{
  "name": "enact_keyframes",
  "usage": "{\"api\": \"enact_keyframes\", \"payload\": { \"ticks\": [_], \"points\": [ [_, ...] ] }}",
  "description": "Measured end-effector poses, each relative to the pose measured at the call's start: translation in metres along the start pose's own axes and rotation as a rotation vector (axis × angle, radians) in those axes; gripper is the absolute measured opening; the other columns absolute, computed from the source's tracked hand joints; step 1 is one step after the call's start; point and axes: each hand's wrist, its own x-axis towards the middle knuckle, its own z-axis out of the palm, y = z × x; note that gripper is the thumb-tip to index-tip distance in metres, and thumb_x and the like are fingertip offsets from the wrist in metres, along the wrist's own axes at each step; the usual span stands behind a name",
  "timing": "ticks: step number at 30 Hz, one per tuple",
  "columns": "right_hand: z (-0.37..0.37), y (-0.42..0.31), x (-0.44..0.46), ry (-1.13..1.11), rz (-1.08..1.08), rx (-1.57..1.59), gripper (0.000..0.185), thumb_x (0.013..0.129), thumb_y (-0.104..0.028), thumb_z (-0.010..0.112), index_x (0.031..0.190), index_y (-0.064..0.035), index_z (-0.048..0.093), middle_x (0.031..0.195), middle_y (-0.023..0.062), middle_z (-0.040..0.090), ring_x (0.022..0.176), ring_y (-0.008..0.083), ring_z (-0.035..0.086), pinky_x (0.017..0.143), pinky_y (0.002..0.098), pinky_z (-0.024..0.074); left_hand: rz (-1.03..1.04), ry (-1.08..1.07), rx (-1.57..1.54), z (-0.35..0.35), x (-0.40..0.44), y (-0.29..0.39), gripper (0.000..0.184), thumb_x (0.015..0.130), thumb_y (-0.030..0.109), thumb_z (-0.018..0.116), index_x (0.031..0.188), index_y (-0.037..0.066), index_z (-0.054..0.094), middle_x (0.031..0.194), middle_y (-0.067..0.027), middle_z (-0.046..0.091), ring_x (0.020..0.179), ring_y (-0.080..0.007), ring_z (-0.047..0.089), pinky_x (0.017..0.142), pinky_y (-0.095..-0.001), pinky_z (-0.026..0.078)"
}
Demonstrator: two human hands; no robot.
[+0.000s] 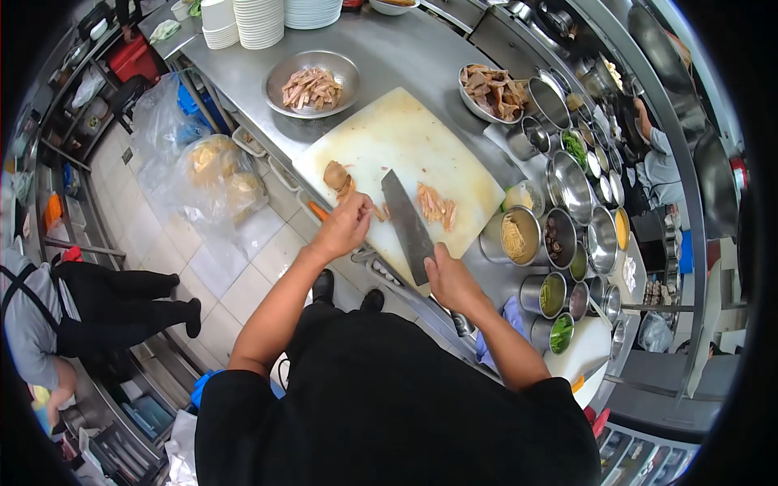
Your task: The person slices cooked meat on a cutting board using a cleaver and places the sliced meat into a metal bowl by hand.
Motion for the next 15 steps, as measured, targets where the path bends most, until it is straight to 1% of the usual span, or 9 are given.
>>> {"api": "enact_keyframes", "payload": {
  "ticks": [2, 4, 6, 7, 9, 10, 12, 13, 15],
  "points": [
    [-0.014, -0.013, -0.011, -0.028, 0.022, -0.025, 0.027, 0.104, -0.022, 0.045, 0.109, 0.0044, 0.042, 0.08, 0.0382, 0.062, 0.078, 0.0574, 0.061, 0.075, 0.0617, 0.0458, 0.121, 0.042, 0.161, -0.02, 0.008, 0.014, 0.031, 0.08, -0.004, 0.064, 0.108, 0.001, 0.055, 0.101, -0.0168, 0.055, 0.096, -0.0322, 0.059, 0.083, -0.0378, 0.049],
    [-0.02, -0.024, -0.015, -0.085, 0.007, -0.028, 0.028, 0.104, -0.023, 0.044, 0.109, 0.0045, 0.042, 0.082, 0.0383, 0.063, 0.08, 0.0569, 0.062, 0.076, 0.0613, 0.046, 0.142, 0.034, 0.305, -0.044, 0.026, 0.015, 0.039, 0.072, -0.004, 0.066, 0.11, 0.001, 0.056, 0.109, -0.0178, 0.057, 0.102, -0.0323, 0.058, 0.089, -0.0383, 0.048],
    [-0.019, -0.025, -0.016, -0.128, 0.004, -0.031, 0.028, 0.104, -0.023, 0.044, 0.11, 0.0046, 0.043, 0.084, 0.0383, 0.063, 0.081, 0.0564, 0.062, 0.076, 0.0609, 0.0462, 0.435, -0.003, 0.619, -0.067, 0.044, 0.02, 0.051, 0.068, -0.004, 0.065, 0.118, 0.003, 0.056, 0.12, -0.0178, 0.057, 0.107, -0.0328, 0.057, 0.095, -0.0394, 0.046],
    [-0.016, -0.024, -0.014, -0.169, 0.004, -0.047, 0.028, 0.104, -0.023, 0.044, 0.11, 0.0044, 0.044, 0.086, 0.0383, 0.063, 0.083, 0.0553, 0.063, 0.078, 0.0603, 0.0465, 0.453, -0.016, 0.609, -0.074, 0.047, 0.011, 0.051, 0.068, -0.004, 0.065, 0.118, 0.003, 0.056, 0.12, -0.0178, 0.057, 0.107, -0.0328, 0.057, 0.095, -0.0394, 0.046],
    [-0.022, -0.027, -0.012, -0.236, 0.05, -0.069, 0.028, 0.104, -0.022, 0.043, 0.113, 0.0041, 0.047, 0.093, 0.0378, 0.064, 0.09, 0.0525, 0.064, 0.083, 0.0588, 0.047, 0.357, -0.232, 0.627, -0.082, 0.055, 0.0, 0.052, 0.068, -0.003, 0.066, 0.119, 0.003, 0.061, 0.12, -0.0146, 0.061, 0.106, -0.0334, 0.058, 0.1, -0.0408, 0.043],
    [-0.025, -0.022, -0.011, -0.228, 0.05, -0.065, 0.028, 0.104, -0.022, 0.043, 0.113, 0.0041, 0.047, 0.093, 0.0378, 0.064, 0.09, 0.0525, 0.064, 0.083, 0.0588, 0.047, 0.365, -0.235, 0.631, -0.081, 0.059, -0.001, 0.052, 0.068, -0.003, 0.066, 0.119, 0.003, 0.061, 0.12, -0.0146, 0.061, 0.106, -0.0334, 0.058, 0.1, -0.0408, 0.043],
    [-0.023, -0.003, -0.007, -0.098, 0.139, -0.034, 0.029, 0.104, -0.022, 0.044, 0.116, 0.0042, 0.047, 0.094, 0.037, 0.065, 0.092, 0.0526, 0.064, 0.085, 0.0584, 0.0473, 0.261, -0.31, 0.523, -0.081, 0.06, 0.001, 0.045, 0.067, 0.0, 0.069, 0.112, 0.003, 0.066, 0.11, -0.012, 0.065, 0.105, -0.0335, 0.058, 0.101, -0.041, 0.043],
    [-0.023, 0.006, -0.003, -0.065, 0.182, -0.029, 0.034, 0.103, -0.027, 0.046, 0.115, 0.0045, 0.045, 0.097, 0.0364, 0.064, 0.094, 0.0524, 0.063, 0.085, 0.0576, 0.0469, 0.284, -0.29, 0.536, -0.075, 0.061, -0.001, 0.035, 0.069, 0.003, 0.072, 0.104, 0.002, 0.068, 0.103, -0.0104, 0.067, 0.104, -0.0327, 0.059, 0.1, -0.0407, 0.044],
    [-0.027, 0.016, -0.001, -0.051, 0.196, -0.024, 0.033, 0.103, -0.027, 0.046, 0.115, 0.0042, 0.045, 0.097, 0.0364, 0.065, 0.094, 0.0524, 0.063, 0.085, 0.0579, 0.0468, 0.303, -0.269, 0.491, -0.051, 0.057, -0.004, 0.035, 0.07, 0.004, 0.073, 0.104, 0.003, 0.068, 0.104, -0.0109, 0.067, 0.104, -0.0332, 0.059, 0.099, -0.0408, 0.044]
  ]
}}
